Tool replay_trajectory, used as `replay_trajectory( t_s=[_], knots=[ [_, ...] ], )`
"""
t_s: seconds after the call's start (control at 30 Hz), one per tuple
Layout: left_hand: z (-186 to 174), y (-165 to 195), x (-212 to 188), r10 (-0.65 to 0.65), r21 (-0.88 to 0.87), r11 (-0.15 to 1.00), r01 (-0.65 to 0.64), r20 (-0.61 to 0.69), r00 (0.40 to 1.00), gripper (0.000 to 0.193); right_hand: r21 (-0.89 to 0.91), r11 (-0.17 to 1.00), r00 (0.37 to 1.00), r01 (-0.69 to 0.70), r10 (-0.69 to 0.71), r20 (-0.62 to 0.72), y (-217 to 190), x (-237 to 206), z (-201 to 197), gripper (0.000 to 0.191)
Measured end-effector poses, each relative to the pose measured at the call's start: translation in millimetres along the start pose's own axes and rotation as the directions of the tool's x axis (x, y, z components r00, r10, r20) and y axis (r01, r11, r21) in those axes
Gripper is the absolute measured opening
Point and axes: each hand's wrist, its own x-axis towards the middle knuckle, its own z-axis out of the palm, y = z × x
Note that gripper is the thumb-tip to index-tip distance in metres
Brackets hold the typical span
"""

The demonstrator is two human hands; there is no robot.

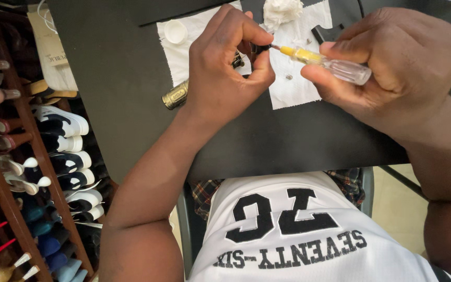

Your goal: The person sits at a table and repairs a small gold cylindrical pump bottle. They use a small screwdriver to work on the pump mechanism, disassemble the black top components by hand, fit a metal plate part to the bottle neck, and reassemble the pump parts, working over a white cloth with small screws and components laid out.

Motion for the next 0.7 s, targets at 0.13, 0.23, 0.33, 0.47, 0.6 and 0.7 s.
replay_trajectory(
  t_s=[0.13,0.23,0.33,0.47,0.6,0.7],
  knots=[
    [1,2,-1,-0.005,-0.009,1.000,0.005,0.006,1.000,0.028,-0.036,0.999,1.000,0.029,-0.029,-0.001,2,1,2,0.031],
    [-1,2,0,-0.031,-0.023,0.999,0.031,0.013,0.999,0.027,-0.011,1.000,1.000,0.025,-0.025,0.004,-1,7,3,0.024],
    [-3,1,1,-0.035,-0.010,0.999,0.036,0.019,0.999,0.027,0.028,0.999,0.999,0.021,-0.022,0.037,-8,14,4,0.020],
    [-4,-4,3,-0.058,-0.028,0.998,0.059,0.016,0.998,0.028,0.102,0.995,0.994,0.009,-0.020,0.104,-10,18,0,0.027],
    [-4,-7,2,-0.049,-0.032,0.998,0.050,0.020,0.999,0.025,0.051,0.998,0.985,-0.033,0.024,0.173,-10,12,1,0.024],
    [-4,-8,2,-0.055,-0.012,0.998,0.055,0.008,0.998,0.027,0.060,0.994,0.980,-0.089,0.077,0.184,-11,6,3,0.024]
  ],
)
